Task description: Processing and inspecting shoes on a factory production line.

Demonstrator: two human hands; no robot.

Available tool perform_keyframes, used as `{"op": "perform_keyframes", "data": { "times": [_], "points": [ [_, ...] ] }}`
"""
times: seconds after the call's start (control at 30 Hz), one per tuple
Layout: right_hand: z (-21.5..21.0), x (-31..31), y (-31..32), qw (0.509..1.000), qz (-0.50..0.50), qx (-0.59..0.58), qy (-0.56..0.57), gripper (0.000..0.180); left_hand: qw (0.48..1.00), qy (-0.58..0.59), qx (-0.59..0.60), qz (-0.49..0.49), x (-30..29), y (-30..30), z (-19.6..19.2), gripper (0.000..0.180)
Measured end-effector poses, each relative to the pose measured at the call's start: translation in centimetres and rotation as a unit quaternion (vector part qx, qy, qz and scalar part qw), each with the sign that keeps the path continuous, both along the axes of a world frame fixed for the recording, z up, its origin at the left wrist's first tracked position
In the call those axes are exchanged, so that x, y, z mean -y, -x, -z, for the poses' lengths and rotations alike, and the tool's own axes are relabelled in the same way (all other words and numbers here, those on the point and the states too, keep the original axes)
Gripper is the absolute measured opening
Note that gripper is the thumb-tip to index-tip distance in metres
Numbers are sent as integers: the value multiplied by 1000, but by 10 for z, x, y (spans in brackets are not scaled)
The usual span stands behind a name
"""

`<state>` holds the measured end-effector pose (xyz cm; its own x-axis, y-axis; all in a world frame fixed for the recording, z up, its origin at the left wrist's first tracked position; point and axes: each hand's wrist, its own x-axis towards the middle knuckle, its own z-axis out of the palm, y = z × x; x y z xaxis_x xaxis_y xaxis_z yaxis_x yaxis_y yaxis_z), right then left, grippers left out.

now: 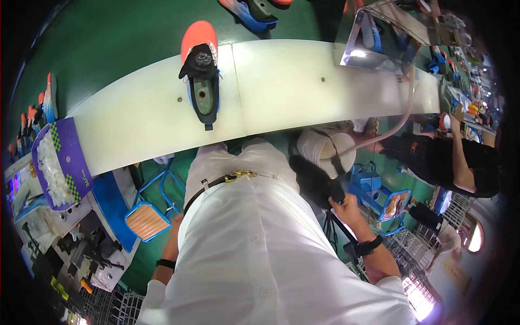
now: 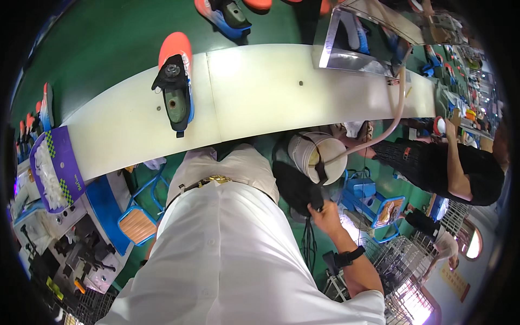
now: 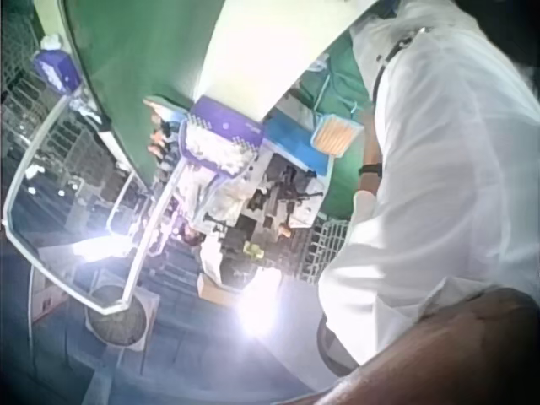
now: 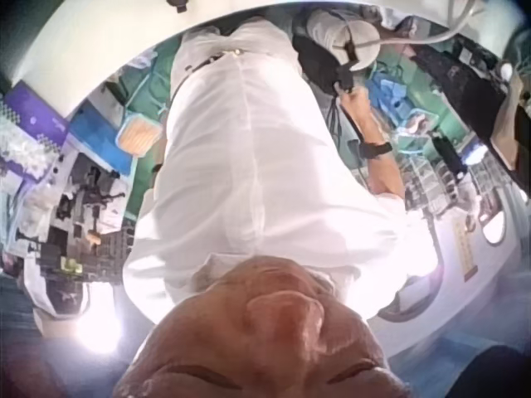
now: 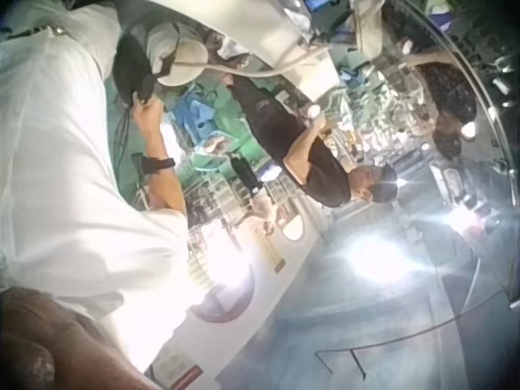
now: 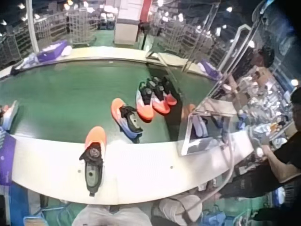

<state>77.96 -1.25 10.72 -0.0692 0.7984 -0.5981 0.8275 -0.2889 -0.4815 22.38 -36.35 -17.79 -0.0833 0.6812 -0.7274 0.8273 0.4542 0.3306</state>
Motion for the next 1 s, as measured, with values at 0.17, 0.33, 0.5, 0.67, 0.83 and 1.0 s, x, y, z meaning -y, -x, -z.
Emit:
{"op": "perform_keyframes", "data": {
  "times": [0.17, 0.33, 0.5, 0.67, 0.83, 1.0],
  "points": [
    [-3, 68, -33, 972, -24, 11, 233, 32, 985, 29, 96, -142, -15, -18, 0, 18],
    [-57, 51, -3, 957, 62, -16, 281, 36, 939, 45, 163, -301, -18, -26, 3, 16],
    [-76, 14, 5, 975, 125, -46, 177, 35, 860, 43, 256, -440, -51, -52, 30, 14],
    [-88, -17, 13, 976, 180, -97, 80, 34, 756, 46, 337, -559, -79, -77, 26, 13],
    [-67, -39, 21, 958, 204, -185, 81, 33, 618, 56, 332, -711, -57, -118, -135, 12],
    [-53, -49, 44, 934, 240, -252, 81, 33, 468, -117, 365, -796, -232, -111, -317, 12]
  ]
}}
